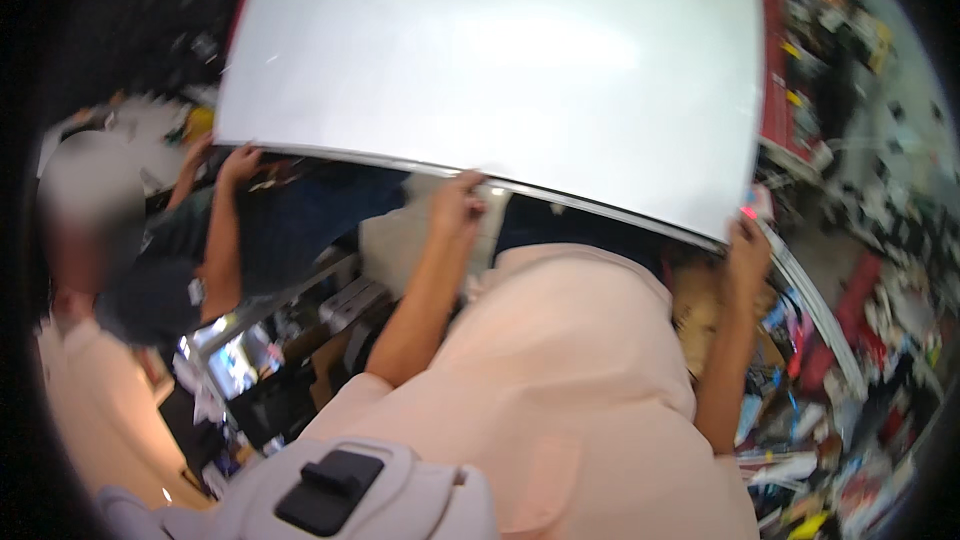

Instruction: The person works on a large white electronic panel, pulling cables along its frame, using a tool to manipulate components on the corner, and lifting and repositioning the panel with help from another person.

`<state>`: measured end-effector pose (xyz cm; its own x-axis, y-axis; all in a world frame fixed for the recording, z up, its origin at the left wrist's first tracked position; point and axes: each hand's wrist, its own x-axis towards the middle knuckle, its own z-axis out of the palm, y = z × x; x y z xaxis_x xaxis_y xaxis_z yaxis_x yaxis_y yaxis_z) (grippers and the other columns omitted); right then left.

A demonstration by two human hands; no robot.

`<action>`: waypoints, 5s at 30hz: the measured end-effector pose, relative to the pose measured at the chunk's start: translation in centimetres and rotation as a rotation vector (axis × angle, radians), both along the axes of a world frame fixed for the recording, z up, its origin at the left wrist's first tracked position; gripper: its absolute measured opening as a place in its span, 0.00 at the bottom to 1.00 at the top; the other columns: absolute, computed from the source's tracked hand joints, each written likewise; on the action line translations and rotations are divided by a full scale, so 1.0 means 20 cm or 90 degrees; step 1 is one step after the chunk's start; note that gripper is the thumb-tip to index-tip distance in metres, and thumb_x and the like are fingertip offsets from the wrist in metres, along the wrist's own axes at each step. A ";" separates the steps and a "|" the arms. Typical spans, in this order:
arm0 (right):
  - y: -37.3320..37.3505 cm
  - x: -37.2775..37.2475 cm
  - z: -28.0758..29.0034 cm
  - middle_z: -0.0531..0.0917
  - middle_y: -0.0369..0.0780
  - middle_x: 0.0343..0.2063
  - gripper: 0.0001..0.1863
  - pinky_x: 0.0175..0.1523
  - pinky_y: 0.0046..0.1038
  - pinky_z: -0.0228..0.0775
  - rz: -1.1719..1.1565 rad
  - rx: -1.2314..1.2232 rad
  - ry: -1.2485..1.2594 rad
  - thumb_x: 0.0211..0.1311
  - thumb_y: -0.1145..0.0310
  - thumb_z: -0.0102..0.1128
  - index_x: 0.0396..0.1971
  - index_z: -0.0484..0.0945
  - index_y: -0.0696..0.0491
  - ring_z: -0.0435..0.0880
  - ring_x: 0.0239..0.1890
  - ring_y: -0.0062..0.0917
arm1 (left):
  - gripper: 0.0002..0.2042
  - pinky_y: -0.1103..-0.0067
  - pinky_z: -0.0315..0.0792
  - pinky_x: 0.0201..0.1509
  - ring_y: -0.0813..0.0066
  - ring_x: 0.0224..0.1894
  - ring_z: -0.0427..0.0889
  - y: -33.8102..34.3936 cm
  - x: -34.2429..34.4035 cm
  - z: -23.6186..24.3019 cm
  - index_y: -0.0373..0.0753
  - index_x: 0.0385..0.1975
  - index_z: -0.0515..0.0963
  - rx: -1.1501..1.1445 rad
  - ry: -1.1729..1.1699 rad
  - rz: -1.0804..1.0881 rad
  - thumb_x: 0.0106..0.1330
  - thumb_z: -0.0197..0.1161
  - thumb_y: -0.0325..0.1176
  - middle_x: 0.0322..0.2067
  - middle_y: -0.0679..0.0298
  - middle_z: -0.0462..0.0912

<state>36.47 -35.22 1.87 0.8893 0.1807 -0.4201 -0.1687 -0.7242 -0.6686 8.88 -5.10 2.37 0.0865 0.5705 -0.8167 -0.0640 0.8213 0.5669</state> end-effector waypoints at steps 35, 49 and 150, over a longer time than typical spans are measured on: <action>-0.19 0.01 -0.02 0.79 0.42 0.45 0.20 0.45 0.20 0.67 0.136 0.278 0.105 0.62 0.70 0.56 0.52 0.71 0.64 0.76 0.42 0.21 | 0.13 0.83 0.57 0.09 0.81 0.08 0.63 -0.03 0.00 0.03 0.27 0.26 0.78 0.111 0.147 -0.055 0.64 0.58 0.35 0.23 0.55 0.82; -0.34 0.08 -0.35 0.78 0.43 0.47 0.20 0.49 0.22 0.67 -0.025 0.109 0.041 0.61 0.71 0.57 0.52 0.71 0.65 0.76 0.44 0.23 | 0.15 0.79 0.64 0.14 0.80 0.10 0.69 0.09 -0.06 0.08 0.32 0.21 0.74 0.231 0.270 -0.374 0.64 0.58 0.38 0.14 0.58 0.79; -0.07 -0.31 -0.14 0.81 0.39 0.24 0.07 0.26 0.21 0.70 -0.233 0.279 0.073 0.59 0.75 0.58 0.35 0.76 0.62 0.77 0.22 0.18 | 0.20 0.69 0.75 0.39 0.59 0.38 0.82 -0.15 0.09 -0.10 0.31 0.44 0.71 -0.094 0.034 -0.312 0.67 0.54 0.45 0.35 0.54 0.81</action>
